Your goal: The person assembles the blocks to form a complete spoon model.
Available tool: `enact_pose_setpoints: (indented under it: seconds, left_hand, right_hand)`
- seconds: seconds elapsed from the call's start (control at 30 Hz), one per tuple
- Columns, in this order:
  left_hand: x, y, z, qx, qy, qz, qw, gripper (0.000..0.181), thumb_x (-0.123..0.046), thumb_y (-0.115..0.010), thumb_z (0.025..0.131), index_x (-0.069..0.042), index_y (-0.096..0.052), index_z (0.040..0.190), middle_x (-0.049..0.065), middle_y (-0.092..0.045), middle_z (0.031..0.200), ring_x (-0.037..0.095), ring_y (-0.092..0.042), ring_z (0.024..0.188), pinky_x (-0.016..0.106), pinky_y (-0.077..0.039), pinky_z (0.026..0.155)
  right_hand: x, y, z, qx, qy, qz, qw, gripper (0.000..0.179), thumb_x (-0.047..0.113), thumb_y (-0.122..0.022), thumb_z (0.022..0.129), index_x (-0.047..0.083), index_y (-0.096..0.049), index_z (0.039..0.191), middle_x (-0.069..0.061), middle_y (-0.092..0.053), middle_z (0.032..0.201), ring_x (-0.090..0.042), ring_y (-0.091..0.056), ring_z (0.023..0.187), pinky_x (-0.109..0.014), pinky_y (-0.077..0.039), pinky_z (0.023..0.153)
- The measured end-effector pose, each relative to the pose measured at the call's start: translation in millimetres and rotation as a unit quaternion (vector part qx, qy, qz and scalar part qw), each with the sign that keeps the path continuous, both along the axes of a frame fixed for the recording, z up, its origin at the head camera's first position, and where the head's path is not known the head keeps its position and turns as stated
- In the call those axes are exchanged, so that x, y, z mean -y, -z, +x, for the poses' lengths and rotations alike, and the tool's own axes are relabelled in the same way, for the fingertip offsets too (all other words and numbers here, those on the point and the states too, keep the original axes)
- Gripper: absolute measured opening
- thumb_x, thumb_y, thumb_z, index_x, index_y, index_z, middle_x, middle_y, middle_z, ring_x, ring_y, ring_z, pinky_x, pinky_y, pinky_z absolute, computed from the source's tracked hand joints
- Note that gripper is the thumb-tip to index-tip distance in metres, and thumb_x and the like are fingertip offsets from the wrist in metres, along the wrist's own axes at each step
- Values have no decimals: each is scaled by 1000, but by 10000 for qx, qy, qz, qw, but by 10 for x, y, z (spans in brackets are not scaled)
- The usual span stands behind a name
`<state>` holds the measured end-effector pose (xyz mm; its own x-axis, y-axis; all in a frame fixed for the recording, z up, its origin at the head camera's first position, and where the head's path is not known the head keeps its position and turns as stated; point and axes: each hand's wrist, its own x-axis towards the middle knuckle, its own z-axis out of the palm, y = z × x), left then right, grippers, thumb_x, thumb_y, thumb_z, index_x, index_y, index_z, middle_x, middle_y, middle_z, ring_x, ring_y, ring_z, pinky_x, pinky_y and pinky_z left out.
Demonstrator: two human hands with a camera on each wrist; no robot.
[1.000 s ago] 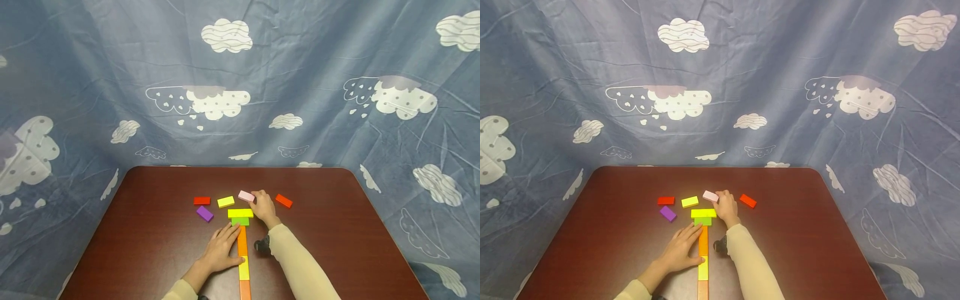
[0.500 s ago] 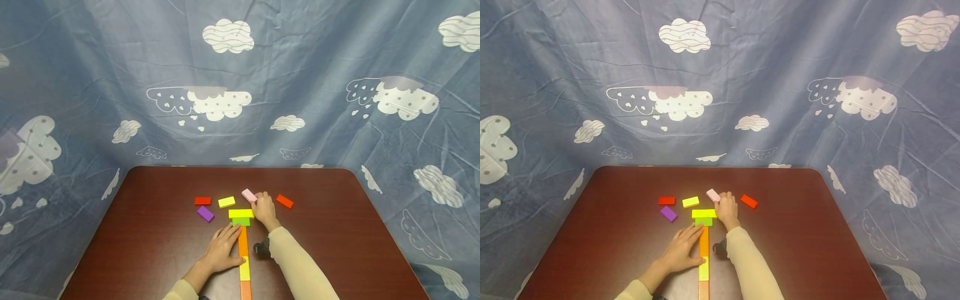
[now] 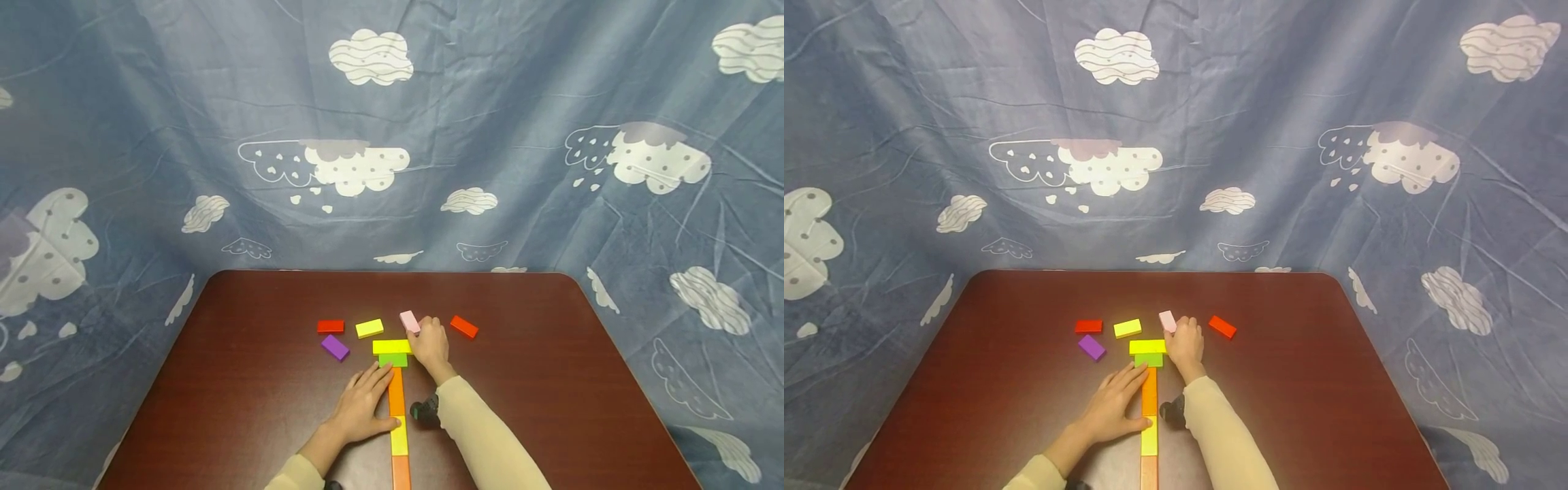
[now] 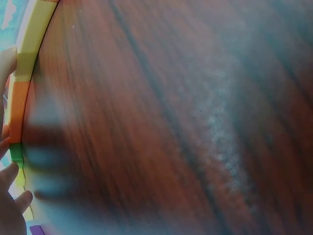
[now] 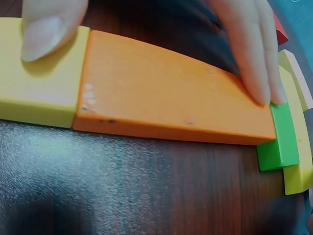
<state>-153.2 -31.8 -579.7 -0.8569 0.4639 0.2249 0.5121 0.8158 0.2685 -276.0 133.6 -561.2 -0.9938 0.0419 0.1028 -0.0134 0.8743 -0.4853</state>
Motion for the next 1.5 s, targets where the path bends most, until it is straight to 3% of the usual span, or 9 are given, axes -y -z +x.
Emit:
enact_pose_setpoints:
  seconds: [0.37, 0.57, 0.7, 0.87, 1.1, 1.5]
  left_hand:
    - [3, 17, -11, 120, 7, 89, 9999, 88, -58, -65, 71, -8, -40, 139, 4, -34, 147, 29, -33, 133, 52, -33, 101]
    - [-4, 22, -19, 180, -14, 67, 9998, 89, -59, -64, 71, -9, -39, 140, 3, -33, 148, 28, -32, 134, 52, -33, 101]
    - [-3, 16, -20, 244, -33, 48, 9997, 89, -59, -64, 71, -10, -39, 140, 2, -32, 148, 28, -31, 135, 52, -32, 102]
    - [1, 12, -18, 296, -53, 16, 9995, 89, -60, -64, 71, -10, -38, 141, 1, -32, 149, 27, -30, 135, 51, -32, 102]
    - [5, -7, -10, 318, -13, 67, 9995, 89, -59, -64, 71, -10, -38, 141, 1, -31, 149, 27, -30, 135, 52, -32, 102]
    - [13, -13, -12, 227, 5, 45, 9997, 88, -59, -64, 72, -10, -39, 140, 1, -32, 149, 27, -31, 135, 51, -32, 102]
  right_hand:
    - [-22, 21, 13, 292, 213, 3, 9993, 39, 32, -71, 77, 1, -56, 95, -13, -56, 86, -30, -56, 78, -41, -49, 74]
    - [-91, 52, -11, 176, 113, -406, 9990, 37, 27, -65, 82, 2, -55, 108, -15, -57, 93, -31, -57, 83, -43, -49, 76]
    - [-181, 55, -53, 72, -321, -668, 9972, 40, 20, -61, 86, 5, -53, 122, -15, -57, 98, -31, -56, 87, -44, -48, 76]
    - [-272, 8, -101, 117, -1131, -546, 9920, 48, 17, -58, 88, 11, -47, 135, -17, -53, 121, -35, -51, 102, -48, -44, 89]
    - [-314, -13, -121, -239, -2049, -79, 9785, 50, 8, -59, 86, 6, -47, 135, -13, -47, 138, -35, -50, 111, -46, -41, 96]
    - [-313, 22, -122, -203, -2017, 13, 9792, 49, 12, -63, 85, 6, -51, 131, -10, -48, 136, -31, -50, 110, -45, -42, 94]
